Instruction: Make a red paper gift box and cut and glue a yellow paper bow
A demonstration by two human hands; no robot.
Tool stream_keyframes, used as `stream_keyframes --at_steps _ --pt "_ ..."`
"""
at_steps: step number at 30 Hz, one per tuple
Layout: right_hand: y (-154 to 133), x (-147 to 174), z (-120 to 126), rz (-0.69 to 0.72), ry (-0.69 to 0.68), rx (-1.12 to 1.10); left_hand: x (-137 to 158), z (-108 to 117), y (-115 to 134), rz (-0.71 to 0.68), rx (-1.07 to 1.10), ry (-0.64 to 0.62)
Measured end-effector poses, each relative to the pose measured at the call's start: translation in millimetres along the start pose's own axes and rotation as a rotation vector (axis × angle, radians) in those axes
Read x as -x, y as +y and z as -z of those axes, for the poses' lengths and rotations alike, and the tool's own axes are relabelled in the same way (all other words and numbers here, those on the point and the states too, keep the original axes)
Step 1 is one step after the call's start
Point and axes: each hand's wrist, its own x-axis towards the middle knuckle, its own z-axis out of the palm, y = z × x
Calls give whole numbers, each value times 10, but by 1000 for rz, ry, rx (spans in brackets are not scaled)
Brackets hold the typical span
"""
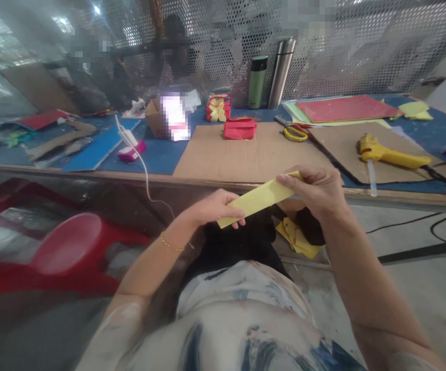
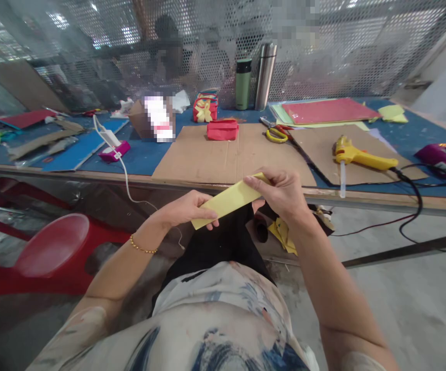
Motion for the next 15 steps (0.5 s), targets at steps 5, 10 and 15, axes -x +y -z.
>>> stream_keyframes --at_steps 5,10,15 --pt "-39 5 -30 -64 -5 -47 26 37 9 27 -121 119" --pt "1 22 -101 -97 5 -102 69 52 104 52 -210 151" --pt "2 91 -218 -99 -52 -129 62 6 177 12 -254 127"
